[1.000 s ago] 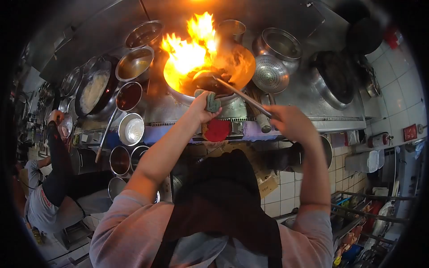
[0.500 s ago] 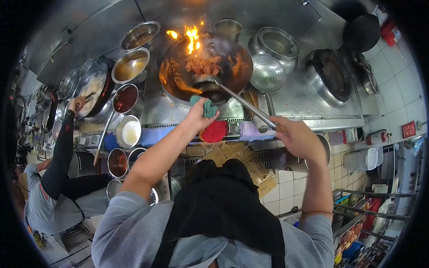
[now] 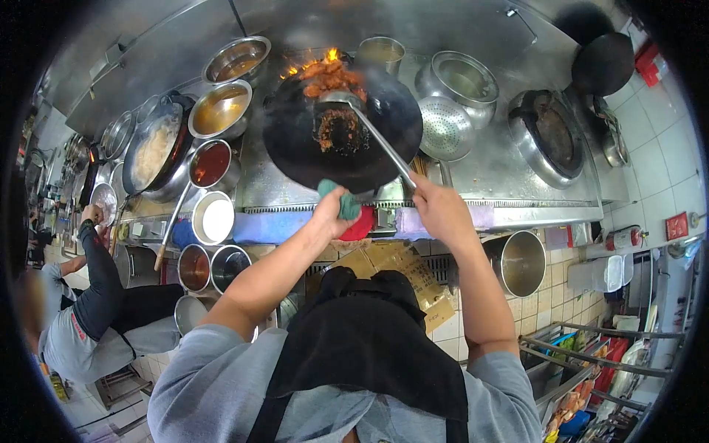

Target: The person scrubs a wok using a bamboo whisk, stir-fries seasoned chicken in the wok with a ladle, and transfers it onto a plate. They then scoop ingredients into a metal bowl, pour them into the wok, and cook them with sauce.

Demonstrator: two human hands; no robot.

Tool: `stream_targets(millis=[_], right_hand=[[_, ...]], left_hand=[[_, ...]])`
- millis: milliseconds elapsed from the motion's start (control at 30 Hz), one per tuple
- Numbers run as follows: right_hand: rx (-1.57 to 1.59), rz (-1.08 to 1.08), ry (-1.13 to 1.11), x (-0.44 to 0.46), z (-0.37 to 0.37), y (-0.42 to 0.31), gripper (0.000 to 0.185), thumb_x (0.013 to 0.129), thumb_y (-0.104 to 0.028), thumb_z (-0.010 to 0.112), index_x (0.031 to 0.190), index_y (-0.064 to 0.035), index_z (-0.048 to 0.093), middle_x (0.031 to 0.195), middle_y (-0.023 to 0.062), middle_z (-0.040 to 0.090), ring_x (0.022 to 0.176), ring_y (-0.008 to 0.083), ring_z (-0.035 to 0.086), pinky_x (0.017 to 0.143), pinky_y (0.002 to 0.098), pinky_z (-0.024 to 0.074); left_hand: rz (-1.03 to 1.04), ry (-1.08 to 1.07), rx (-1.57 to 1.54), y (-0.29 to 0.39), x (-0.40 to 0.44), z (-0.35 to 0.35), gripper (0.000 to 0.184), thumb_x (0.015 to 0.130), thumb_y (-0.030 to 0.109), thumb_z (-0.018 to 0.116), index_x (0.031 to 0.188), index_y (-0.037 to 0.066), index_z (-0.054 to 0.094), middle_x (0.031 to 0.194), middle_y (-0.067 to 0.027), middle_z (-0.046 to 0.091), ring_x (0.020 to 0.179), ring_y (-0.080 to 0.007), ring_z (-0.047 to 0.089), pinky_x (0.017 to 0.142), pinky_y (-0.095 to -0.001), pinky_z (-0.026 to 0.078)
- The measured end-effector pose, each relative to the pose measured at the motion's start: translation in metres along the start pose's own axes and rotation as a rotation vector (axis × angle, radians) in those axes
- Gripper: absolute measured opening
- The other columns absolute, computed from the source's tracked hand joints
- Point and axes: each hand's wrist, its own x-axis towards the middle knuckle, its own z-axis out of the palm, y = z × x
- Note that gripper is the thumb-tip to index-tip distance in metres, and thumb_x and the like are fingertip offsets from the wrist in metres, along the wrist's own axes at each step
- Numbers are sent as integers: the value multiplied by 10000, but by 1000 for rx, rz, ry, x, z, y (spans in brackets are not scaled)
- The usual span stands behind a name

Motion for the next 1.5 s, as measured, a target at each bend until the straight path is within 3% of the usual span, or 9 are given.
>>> stream_targets(millis=[200,267,433,533,700,833,1067,1300,1500], right_hand=[[-71,28,-69,-42,-12,17,472,835,-146,558,1296,-164,455,805,204,622,774,378,604,686,470,473],[-192,38,-152,-39,-14,36,489,814,-76,564,1292,-129,477,858,211,632,795,387,600,710,455,468],[-217,91,-91,40,13,49,481,856,-146,502,1325,-71,421,823,233,624,785,388,606,708,472,474],[-185,25,-80,86,86,44,521,880,-167,470,1374,-60,347,832,231,625,791,371,618,731,469,489],[-140,-10,-182,60,68,33,506,857,-172,521,1345,-98,407,869,247,623,815,386,609,754,461,477],[-81,-73,-163,48,5,55,496,851,-163,515,1332,-87,424,864,250,622,809,379,616,758,472,481],[-206,67,-99,77,103,16,442,889,-191,463,1316,-82,424,802,210,633,739,376,618,688,488,484],[-105,90,-88,-16,39,1,540,864,-171,502,1378,-159,338,835,199,623,785,382,608,721,478,471],[33,110,-389,-86,-118,-23,574,817,-107,557,1362,-165,389,841,159,632,759,353,607,711,438,476]], left_hand=[[74,9,9,59,57,13,175,854,254,528,894,85,507,796,-91,561,668,-207,561,553,-339,492],[68,-1,-7,66,74,8,219,837,271,573,960,102,505,883,-64,555,784,-215,566,586,-367,497],[104,-35,-207,66,46,18,380,814,257,609,1084,20,485,1061,-187,524,920,-408,551,922,-523,452],[37,-176,-133,69,57,11,337,804,228,588,1036,-2,505,1042,-198,543,913,-377,569,892,-494,484],[77,-8,-69,75,74,1,98,769,140,545,775,45,521,698,-92,545,637,-231,546,583,-357,514],[85,29,-50,77,70,-1,115,786,156,556,789,46,520,730,-94,548,673,-231,549,592,-356,509],[53,-150,-151,81,42,7,268,820,177,603,1016,30,495,1005,-162,561,908,-329,564,838,-467,513],[-36,-136,-59,76,117,-11,91,827,150,502,814,66,533,812,-99,585,738,-227,571,647,-367,528],[-128,-132,-159,33,-41,8,101,844,184,524,872,87,508,833,-82,538,768,-222,543,670,-386,521]])
